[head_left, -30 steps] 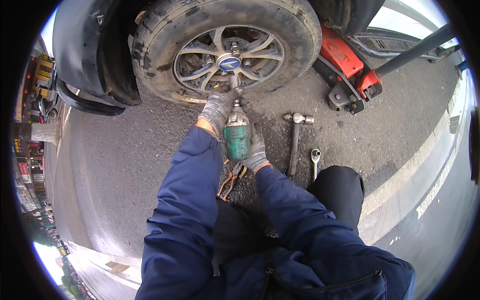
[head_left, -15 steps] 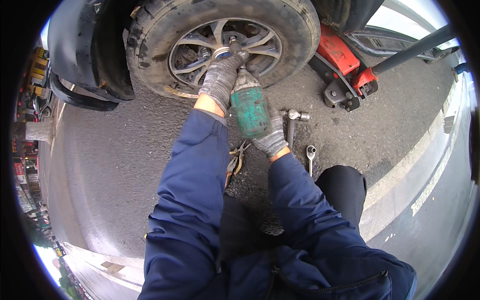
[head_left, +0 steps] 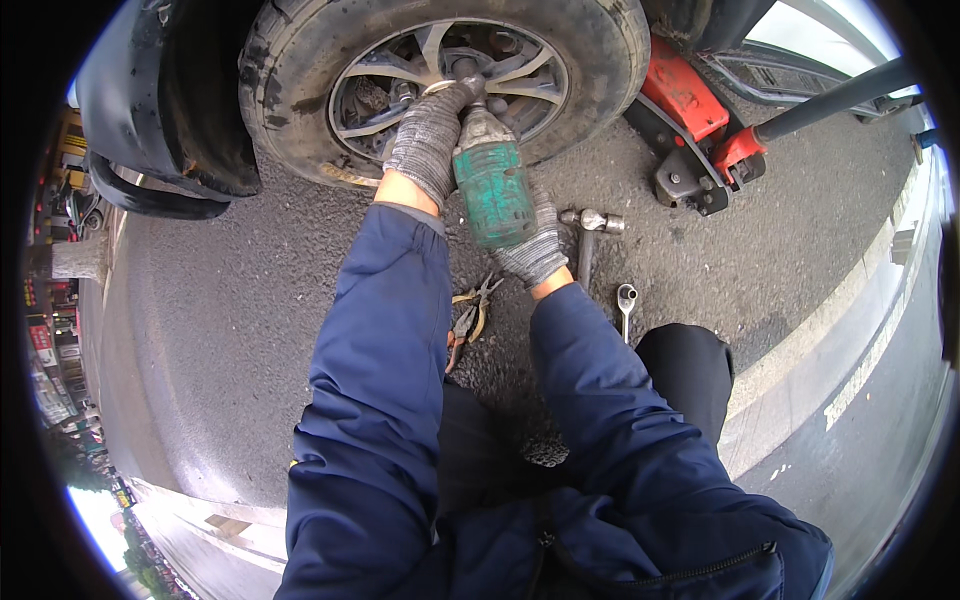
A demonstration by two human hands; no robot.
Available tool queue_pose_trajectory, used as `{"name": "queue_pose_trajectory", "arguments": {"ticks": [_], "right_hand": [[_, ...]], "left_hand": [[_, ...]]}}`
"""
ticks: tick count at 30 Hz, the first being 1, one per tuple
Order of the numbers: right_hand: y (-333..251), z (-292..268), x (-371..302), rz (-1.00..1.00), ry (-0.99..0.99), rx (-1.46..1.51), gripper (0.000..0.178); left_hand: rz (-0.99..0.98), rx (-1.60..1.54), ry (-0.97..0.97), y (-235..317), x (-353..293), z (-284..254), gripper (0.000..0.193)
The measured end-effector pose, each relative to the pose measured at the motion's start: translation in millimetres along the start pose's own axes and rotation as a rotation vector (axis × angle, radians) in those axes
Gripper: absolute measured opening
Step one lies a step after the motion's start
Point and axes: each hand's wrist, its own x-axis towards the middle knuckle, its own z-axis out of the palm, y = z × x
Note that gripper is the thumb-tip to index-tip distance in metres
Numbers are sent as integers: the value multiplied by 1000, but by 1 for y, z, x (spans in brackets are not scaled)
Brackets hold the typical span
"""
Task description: The person removes a car tire, cleans the wheel hub, and mounts a new tire. They tighten the lug nuts by hand and with an impact wrench, then lower the car with a jack. Finally, they enter the vehicle and briefly operate the gear shift and steering wheel.
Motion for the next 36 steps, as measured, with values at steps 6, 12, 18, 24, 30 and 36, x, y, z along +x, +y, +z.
{"name": "queue_pose_trajectory", "arguments": {"ticks": [6,12,18,24,30,36], "right_hand": [[-7,-13,10,-14,-18,-35,43],[5,-61,17,-461,-128,-577,37],[27,-80,-1,203,4,251,32],[44,-76,31,142,51,-147,29],[66,-84,68,-438,-127,-1132,43],[78,-79,74,-133,72,-702,35]], "left_hand": [[-6,59,-9,-1,2,5,20],[23,146,-40,-26,-15,9,16],[-100,184,273,-51,-16,-18,16],[-101,21,266,-37,-19,-54,16],[-67,30,229,-13,-13,-66,17],[-85,-13,164,-6,-13,-71,19]]}}
